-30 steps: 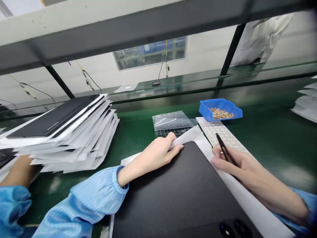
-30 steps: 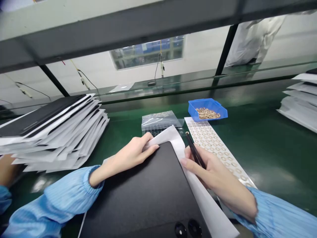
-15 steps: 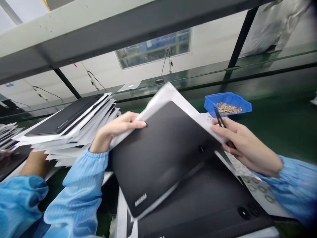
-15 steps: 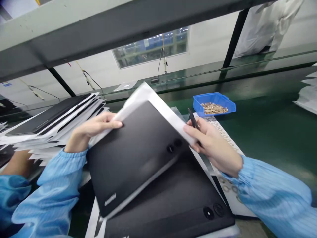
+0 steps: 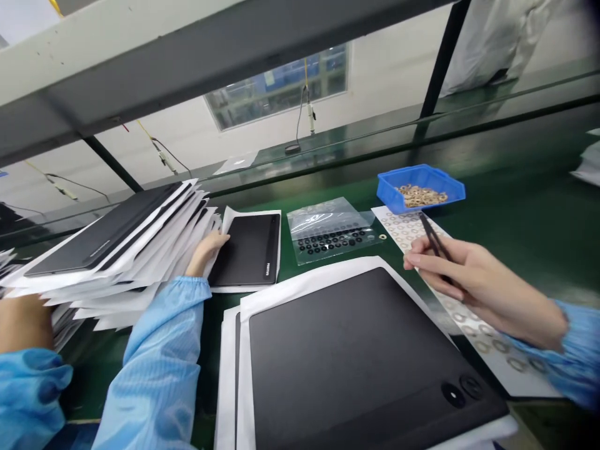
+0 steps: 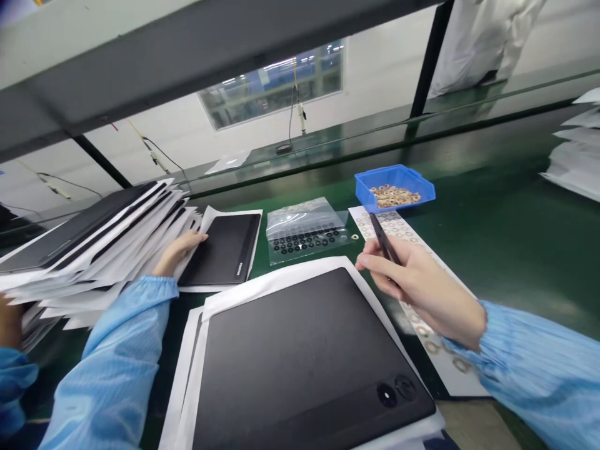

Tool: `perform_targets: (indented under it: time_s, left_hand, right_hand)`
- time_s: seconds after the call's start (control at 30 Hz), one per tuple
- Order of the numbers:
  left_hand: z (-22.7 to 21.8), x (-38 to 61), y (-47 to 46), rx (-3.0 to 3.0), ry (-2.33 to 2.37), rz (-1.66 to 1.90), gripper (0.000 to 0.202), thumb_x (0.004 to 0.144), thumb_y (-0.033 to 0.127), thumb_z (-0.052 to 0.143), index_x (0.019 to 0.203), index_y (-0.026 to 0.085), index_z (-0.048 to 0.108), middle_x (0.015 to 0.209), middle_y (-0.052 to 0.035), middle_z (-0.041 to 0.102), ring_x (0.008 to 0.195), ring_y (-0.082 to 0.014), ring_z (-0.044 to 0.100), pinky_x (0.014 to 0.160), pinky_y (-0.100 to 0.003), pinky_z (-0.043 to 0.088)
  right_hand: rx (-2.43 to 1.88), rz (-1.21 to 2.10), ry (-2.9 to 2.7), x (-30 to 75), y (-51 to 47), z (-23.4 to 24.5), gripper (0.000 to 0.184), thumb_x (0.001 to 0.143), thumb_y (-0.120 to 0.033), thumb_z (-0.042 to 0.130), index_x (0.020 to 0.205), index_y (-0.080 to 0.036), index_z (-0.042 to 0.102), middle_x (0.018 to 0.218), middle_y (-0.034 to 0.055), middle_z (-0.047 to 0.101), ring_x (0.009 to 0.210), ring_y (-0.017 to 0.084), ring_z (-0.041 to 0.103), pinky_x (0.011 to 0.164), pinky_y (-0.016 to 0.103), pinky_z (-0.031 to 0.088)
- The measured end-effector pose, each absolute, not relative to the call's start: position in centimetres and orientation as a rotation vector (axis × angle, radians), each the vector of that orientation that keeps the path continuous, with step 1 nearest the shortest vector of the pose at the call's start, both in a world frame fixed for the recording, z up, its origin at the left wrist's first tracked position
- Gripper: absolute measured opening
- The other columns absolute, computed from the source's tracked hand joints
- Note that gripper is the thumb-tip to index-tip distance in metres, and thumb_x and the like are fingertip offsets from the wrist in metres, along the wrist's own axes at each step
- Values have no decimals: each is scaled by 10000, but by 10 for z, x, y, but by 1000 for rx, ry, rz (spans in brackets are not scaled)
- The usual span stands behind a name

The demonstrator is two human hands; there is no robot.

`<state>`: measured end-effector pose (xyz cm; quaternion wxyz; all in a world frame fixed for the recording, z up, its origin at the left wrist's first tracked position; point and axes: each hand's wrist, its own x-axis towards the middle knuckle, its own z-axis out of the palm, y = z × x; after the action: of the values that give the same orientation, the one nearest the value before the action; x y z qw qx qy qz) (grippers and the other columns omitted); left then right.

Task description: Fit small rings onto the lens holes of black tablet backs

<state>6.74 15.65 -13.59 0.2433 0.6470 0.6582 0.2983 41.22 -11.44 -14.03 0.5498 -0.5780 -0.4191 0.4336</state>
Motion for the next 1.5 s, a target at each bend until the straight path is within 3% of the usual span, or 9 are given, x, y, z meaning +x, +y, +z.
perform_targets:
  time_s: [0.17, 0.27, 0.37, 0.43, 0.57, 0.7, 0.87, 1.13, 1.5]
  left_hand:
    - [-119, 62, 142, 2236, 1797, 487, 376, 805, 439, 631, 614, 125, 548, 574, 32, 514, 634, -177, 605, 607, -293, 486]
    - [-102, 87, 133, 2500, 1694, 422, 452, 700, 539, 643, 488, 192, 445, 430, 20, 396, 673, -321, 633, 635, -425, 479]
    - [-94, 128, 96, 2745, 1401, 417, 476, 753, 629, 499, 762, 169, 619, 755, -103, 637, 966, -441, 588, 842, -616, 411]
    - [-96, 155, 52, 2860, 1064, 328, 527, 802, 621, 468, 1092, 203, 608, 1175, -91, 604, 1163, -353, 509, 1014, -530, 367]
    - [-115, 194, -32, 2968, 333, 20, 451, 923, 438, 424, 1339, 262, 424, 1439, -58, 376, 1299, -245, 390, 1047, -428, 406]
    - [-136, 209, -60, 2972, 99, -73, 454, 938, 400, 423, 1359, 232, 395, 1461, -84, 333, 1362, -270, 259, 1043, -467, 409]
    - [-151, 215, -52, 2953, 67, 34, 428, 963, 369, 373, 1369, 234, 369, 1442, -93, 339, 1340, -278, 256, 1043, -509, 384]
    - [-156, 215, -50, 2973, 53, 76, 444, 947, 355, 403, 1377, 253, 357, 1437, -74, 342, 1316, -294, 265, 1031, -516, 377]
    - [-160, 215, -50, 2987, 59, 114, 446, 938, 360, 420, 1370, 263, 367, 1428, -66, 358, 1304, -296, 284, 1011, -493, 388]
  right_hand:
    - [-1468, 811, -950, 441, -133, -134, 401, 731, -536, 647, 669, -140, 658, 397, -3, 488, 345, 58, 406, 356, 203, 284]
    - [-1526, 663, -883, 460, -141, -140, 573, 746, -659, 549, 567, -124, 649, 473, 67, 583, 376, 112, 533, 350, 222, 396]
    - [-1596, 663, -796, 476, -144, -154, 629, 723, -715, 525, 524, -124, 608, 470, 69, 590, 347, 122, 543, 334, 229, 444]
    - [-1588, 678, -780, 482, -142, -164, 569, 690, -691, 590, 587, -131, 610, 515, 78, 630, 435, 164, 622, 425, 257, 536]
    - [-1523, 663, -827, 483, -129, -177, 438, 636, -559, 729, 713, -148, 599, 641, 79, 687, 634, 213, 699, 580, 307, 611]
    - [-1542, 666, -793, 474, -126, -176, 362, 667, -456, 751, 723, -164, 544, 594, 45, 671, 545, 198, 685, 497, 302, 602]
    - [-1702, 600, -831, 456, -162, -174, 292, 723, -404, 720, 715, -199, 511, 492, 7, 639, 451, 212, 657, 414, 302, 561]
    - [-1730, 452, -602, 425, -212, -201, 303, 787, -498, 621, 837, -224, 503, 635, 22, 681, 582, 225, 694, 586, 358, 596]
    - [-1826, 316, -606, 420, -209, -204, 276, 814, -473, 600, 823, -217, 496, 664, 14, 633, 620, 205, 686, 615, 344, 590]
